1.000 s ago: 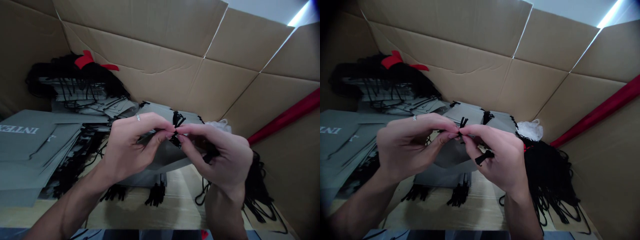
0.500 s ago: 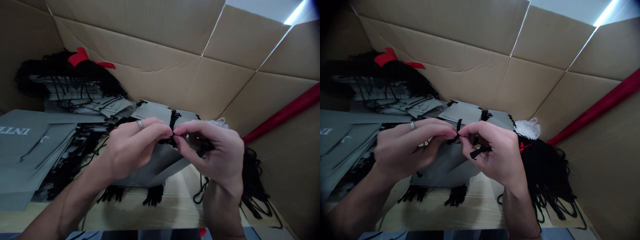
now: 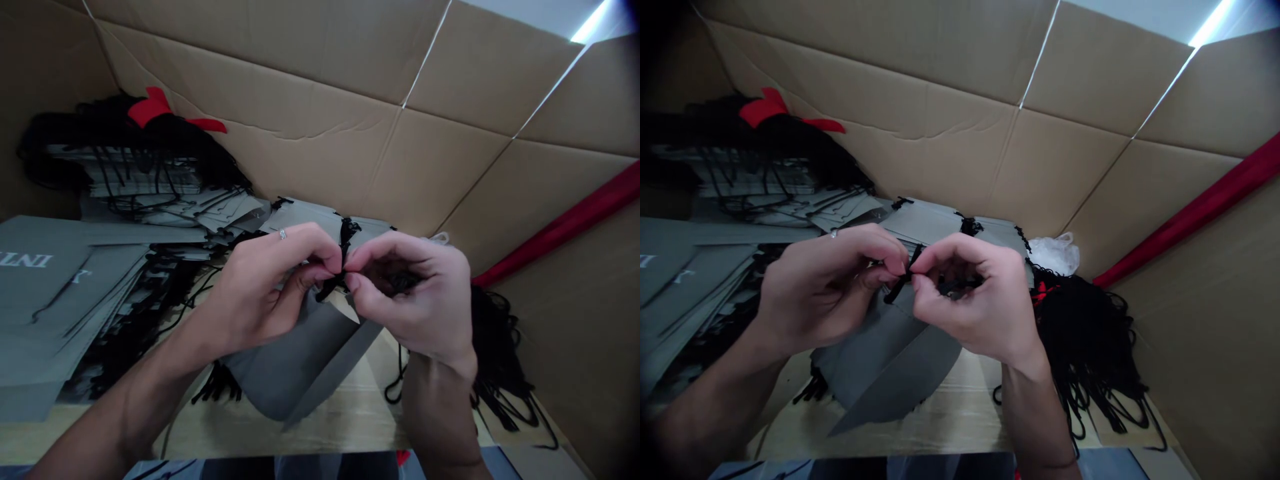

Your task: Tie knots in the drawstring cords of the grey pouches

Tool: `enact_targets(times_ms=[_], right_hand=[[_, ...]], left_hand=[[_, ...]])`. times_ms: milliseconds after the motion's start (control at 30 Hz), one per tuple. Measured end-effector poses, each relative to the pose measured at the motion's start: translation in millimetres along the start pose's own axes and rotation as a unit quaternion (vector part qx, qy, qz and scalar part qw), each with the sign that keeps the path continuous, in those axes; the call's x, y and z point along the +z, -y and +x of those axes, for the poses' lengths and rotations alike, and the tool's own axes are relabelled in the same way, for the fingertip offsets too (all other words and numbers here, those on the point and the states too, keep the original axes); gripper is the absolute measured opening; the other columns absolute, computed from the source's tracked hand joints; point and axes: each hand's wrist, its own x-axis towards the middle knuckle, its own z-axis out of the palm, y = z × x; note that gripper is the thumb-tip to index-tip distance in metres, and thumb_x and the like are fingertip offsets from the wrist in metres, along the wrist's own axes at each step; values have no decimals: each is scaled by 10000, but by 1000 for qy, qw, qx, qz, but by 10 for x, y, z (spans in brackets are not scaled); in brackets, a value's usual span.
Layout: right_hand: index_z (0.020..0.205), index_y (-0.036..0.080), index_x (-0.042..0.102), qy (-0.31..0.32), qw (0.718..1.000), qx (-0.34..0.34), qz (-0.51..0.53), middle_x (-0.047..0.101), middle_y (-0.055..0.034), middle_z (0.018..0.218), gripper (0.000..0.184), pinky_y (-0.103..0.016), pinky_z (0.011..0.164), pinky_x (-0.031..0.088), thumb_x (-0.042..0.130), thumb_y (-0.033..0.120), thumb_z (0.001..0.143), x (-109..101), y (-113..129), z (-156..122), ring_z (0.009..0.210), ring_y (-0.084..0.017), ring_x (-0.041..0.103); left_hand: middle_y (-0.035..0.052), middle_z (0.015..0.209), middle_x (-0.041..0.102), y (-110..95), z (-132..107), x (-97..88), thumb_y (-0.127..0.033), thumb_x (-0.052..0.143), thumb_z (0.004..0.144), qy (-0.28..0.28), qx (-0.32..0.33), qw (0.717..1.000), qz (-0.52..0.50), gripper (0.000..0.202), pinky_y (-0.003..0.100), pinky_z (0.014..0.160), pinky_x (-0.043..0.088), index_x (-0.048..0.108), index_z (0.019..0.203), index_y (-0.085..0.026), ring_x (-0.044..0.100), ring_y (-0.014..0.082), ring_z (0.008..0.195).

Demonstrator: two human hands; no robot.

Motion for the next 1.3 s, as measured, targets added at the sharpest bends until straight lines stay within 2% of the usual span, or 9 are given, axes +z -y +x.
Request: enact_targets(times_ms=[133, 300, 400, 633, 833, 967, 1067, 1200, 1300], right_hand=[[834, 248, 817, 5, 1000, 16, 23, 813, 56, 731, 129, -182, 483, 554, 826, 120, 825, 4, -8, 60, 574, -102, 723], [916, 253, 823, -29, 996, -56, -62, 825, 61, 776, 177, -198, 559, 603, 810, 82, 874, -17, -10, 2, 612, -100, 746], [956, 265, 808, -26, 984, -120, -128, 812, 68, 799, 182, -221, 622, 625, 796, 86, 922, -21, 1, -57, 632, -96, 732], [1047, 267, 763, 16, 958, -196, -210, 817, 37, 891, 196, -257, 761, 655, 709, 79, 1063, -59, 8, -107, 793, -126, 796], [1063, 252, 759, 48, 942, -228, -241, 784, 34, 898, 282, -240, 772, 646, 671, -4, 986, -98, -48, -82, 803, -120, 762], [1032, 253, 747, 46, 955, -211, -206, 802, 47, 898, 253, -224, 787, 657, 700, 14, 964, -97, -55, -77, 799, -108, 772], [995, 263, 753, 33, 972, -178, -150, 797, 67, 856, 234, -210, 695, 628, 740, 40, 927, -82, -33, -82, 725, -91, 740], [941, 270, 778, 27, 988, -128, -77, 797, 80, 792, 244, -218, 555, 548, 779, 41, 858, -48, -6, -76, 609, -80, 660], [908, 264, 788, 35, 996, -87, -16, 801, 67, 772, 234, -219, 532, 559, 802, 39, 843, -14, -15, -58, 598, -97, 689]], left_hand=[[5, 951, 774, 50, 0, 8, -193, 649, 1170, -3, -15, 1000, -20, 141, 315, 684, 583, 695, 1077, -289, 724, 169, 786], [15, 1085, 848, -11, -37, -43, -113, 708, 1159, -1, 123, 978, 167, 123, 244, 841, 649, 723, 1227, -215, 829, 138, 938], [25, 1073, 857, -75, -84, -77, -132, 720, 1164, 1, 150, 961, 234, 92, 273, 806, 643, 732, 1235, -189, 843, 155, 900], [-10, 1062, 868, -65, -120, -100, -151, 764, 1145, -2, 170, 957, 237, 69, 286, 774, 632, 717, 1152, -200, 830, 142, 825], [19, 954, 835, -17, -100, -25, -103, 693, 1133, 9, 176, 953, 246, 143, 311, 695, 600, 673, 1027, -196, 818, 163, 784], [-2, 931, 829, -32, -96, -20, -81, 727, 1087, -11, 181, 957, 227, 151, 289, 663, 582, 674, 1020, -206, 796, 141, 749], [-35, 952, 848, -57, -98, -46, -109, 765, 1054, -23, 153, 968, 197, 130, 252, 676, 590, 711, 1083, -223, 783, 110, 739], [-70, 847, 801, -44, -87, -51, -68, 804, 931, -42, 106, 988, 102, 222, 216, 667, 583, 721, 1019, -253, 757, 87, 708], [-62, 819, 775, 17, -62, -32, -58, 829, 858, -39, 78, 996, 27, 253, 247, 674, 592, 733, 977, -259, 760, 110, 724]])
